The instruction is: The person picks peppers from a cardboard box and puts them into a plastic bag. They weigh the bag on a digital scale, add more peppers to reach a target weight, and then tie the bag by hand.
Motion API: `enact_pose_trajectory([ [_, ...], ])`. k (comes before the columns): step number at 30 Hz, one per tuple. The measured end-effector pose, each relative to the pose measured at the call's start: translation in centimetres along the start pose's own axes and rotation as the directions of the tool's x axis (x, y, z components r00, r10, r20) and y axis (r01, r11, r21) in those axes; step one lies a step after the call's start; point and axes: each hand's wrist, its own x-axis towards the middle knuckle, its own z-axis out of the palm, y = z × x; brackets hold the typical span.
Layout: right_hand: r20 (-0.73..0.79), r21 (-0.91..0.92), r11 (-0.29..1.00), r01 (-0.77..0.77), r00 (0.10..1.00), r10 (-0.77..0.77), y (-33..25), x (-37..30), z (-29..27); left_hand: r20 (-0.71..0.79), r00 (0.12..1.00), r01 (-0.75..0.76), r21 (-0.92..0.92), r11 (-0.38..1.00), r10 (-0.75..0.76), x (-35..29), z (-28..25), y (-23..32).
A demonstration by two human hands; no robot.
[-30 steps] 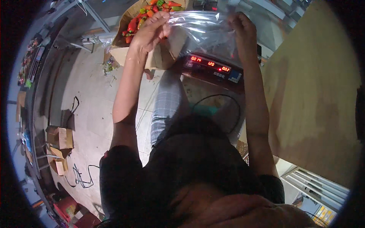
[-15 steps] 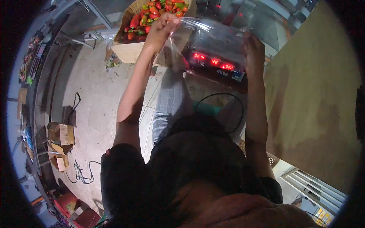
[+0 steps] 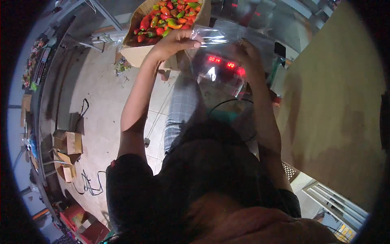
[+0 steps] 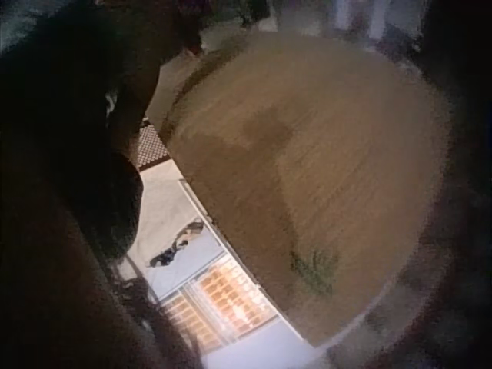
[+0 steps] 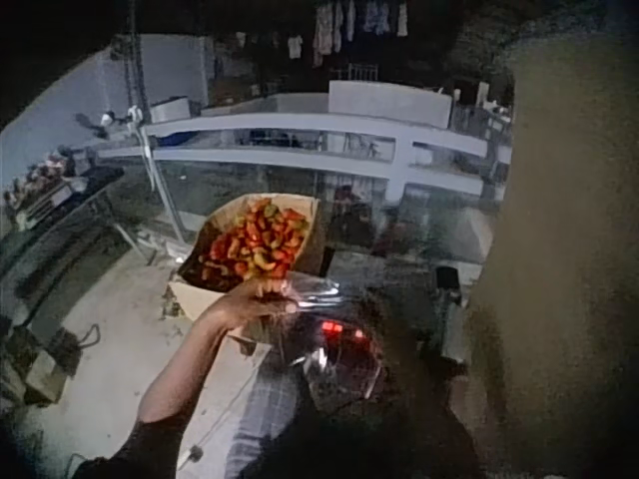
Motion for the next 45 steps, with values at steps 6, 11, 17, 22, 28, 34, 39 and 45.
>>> enact_pose_trajectory([
  [6,0.090,-0.002,0.994,0.112,0.990,-0.111,-0.4,-2.4,0.5,-0.109,0.994,-0.032,-0.071,0.997,0.024,-0.9,1.9,-1.4],
  [11,0.257,0.234,0.970,-0.067,0.966,0.005,-1.2,-1.7,1.4,-0.176,0.981,-0.104,-0.091,0.990,0.087,-0.7,3.1,-1.4],
  [17,0.349,-0.100,0.983,-0.155,0.919,0.181,0.2,-2.1,-0.2,-0.525,0.829,-0.100,0.200,0.975,0.193,-3.6,-3.4,-1.1],
  [22,0.137,-0.322,0.943,0.081,0.990,-0.038,0.8,-1.8,-1.3,-0.328,0.695,0.025,0.900,0.435,0.640,-3.9,0.0,2.3],
  [28,0.087,-0.428,0.852,0.302,0.952,-0.294,-3.2,-1.0,-2.2,-0.384,0.868,-0.181,0.347,0.920,0.316,0.3,7.8,-1.0],
  [34,-0.039,0.113,0.992,0.059,0.998,-0.055,-2.2,-0.6,-2.9,-0.396,0.916,-0.102,-0.079,0.992,0.063,-1.2,8.8,-3.3],
  [39,-0.150,-0.192,0.971,0.146,0.973,-0.176,-1.1,-0.2,0.0,-0.571,0.802,-0.236,-0.031,0.971,0.177,0.5,10.3,0.1],
  [45,-0.213,-0.131,0.974,0.184,0.955,-0.209,-0.7,-1.5,0.1,-0.440,0.893,-0.175,-0.141,0.975,0.096,1.2,9.7,1.2],
])
